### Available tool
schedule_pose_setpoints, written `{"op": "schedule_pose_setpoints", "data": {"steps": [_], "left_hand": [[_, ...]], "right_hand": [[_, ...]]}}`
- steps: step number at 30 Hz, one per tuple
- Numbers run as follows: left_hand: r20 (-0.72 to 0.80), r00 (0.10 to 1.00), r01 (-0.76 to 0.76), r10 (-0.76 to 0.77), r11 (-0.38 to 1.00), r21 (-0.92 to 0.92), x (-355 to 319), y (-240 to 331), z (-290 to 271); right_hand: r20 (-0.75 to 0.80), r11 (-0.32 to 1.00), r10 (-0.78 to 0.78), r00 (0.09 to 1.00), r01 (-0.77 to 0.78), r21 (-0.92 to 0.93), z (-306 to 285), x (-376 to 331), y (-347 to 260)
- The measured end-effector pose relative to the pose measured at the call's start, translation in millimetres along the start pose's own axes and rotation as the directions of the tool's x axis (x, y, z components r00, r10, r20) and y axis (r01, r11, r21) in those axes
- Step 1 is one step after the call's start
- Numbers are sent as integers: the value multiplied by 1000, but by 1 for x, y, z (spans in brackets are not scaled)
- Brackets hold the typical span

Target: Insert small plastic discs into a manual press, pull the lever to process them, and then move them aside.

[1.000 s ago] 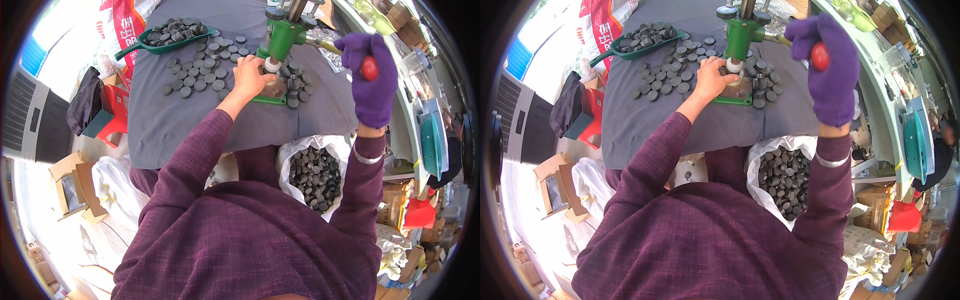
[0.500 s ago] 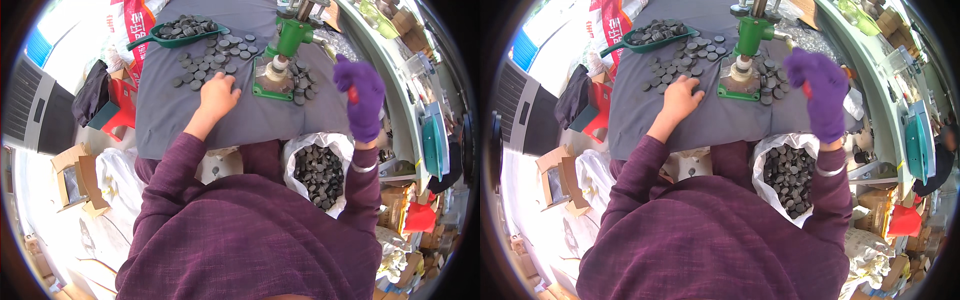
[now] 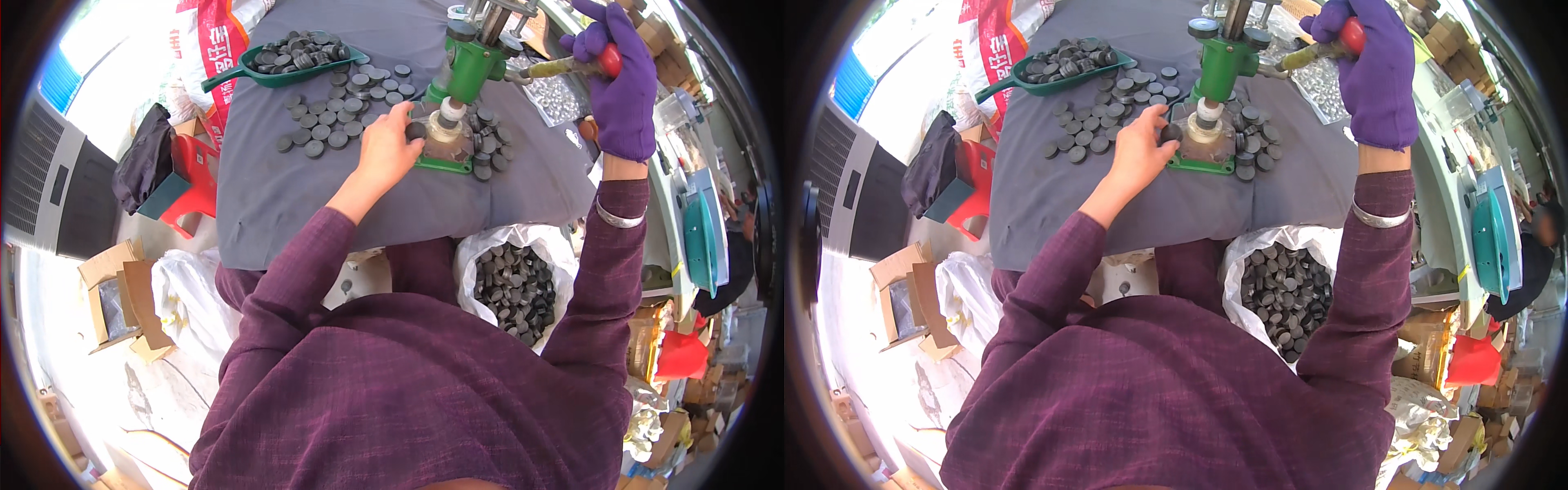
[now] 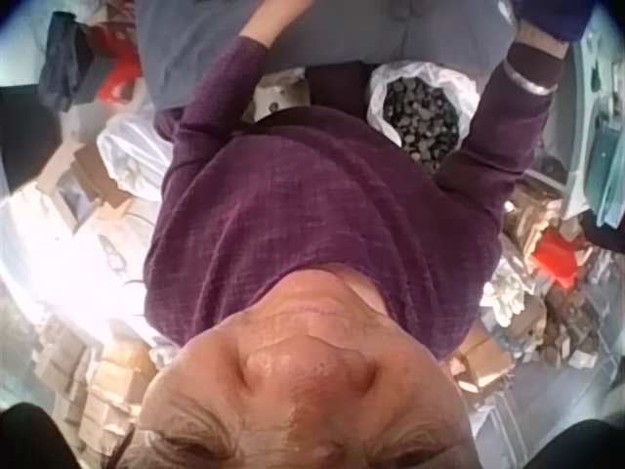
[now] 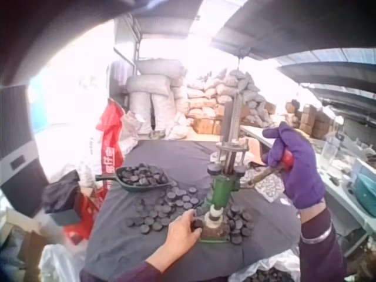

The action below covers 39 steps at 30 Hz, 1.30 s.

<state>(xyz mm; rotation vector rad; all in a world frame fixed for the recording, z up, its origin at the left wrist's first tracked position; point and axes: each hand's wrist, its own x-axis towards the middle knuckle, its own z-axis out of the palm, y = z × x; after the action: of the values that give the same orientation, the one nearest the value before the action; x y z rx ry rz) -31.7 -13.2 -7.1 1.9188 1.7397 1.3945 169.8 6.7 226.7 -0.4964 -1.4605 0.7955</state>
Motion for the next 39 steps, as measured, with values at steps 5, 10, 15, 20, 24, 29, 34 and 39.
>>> {"op": "schedule_pose_setpoints", "data": {"steps": [5,10,15,20,24,29,34,39], "left_hand": [[-9,1000,-8,8,1000,-1,21,16,28],[-22,998,58,-59,998,-38,28,18,43],[1,995,99,-99,995,-33,31,22,47],[-85,996,-23,20,999,-37,20,3,24],[-66,993,-59,97,897,438,5,-15,-9],[143,975,-221,169,785,579,-36,-29,-21],[90,985,-169,146,909,381,-42,-34,-20],[-33,999,-31,35,993,113,-24,-25,-17]], "right_hand": [[67,1000,-15,998,14,9,-14,-4,7],[119,998,54,991,-49,-45,-22,-19,7],[272,920,-222,936,294,-260,-36,-42,21],[418,808,-262,870,435,-398,-41,-134,62],[324,932,-47,945,158,-327,-43,-133,55],[257,949,59,965,26,-315,-35,-118,36],[423,705,-229,877,449,-549,-33,-57,4],[230,999,-36,972,37,2,-36,-17,14]]}}
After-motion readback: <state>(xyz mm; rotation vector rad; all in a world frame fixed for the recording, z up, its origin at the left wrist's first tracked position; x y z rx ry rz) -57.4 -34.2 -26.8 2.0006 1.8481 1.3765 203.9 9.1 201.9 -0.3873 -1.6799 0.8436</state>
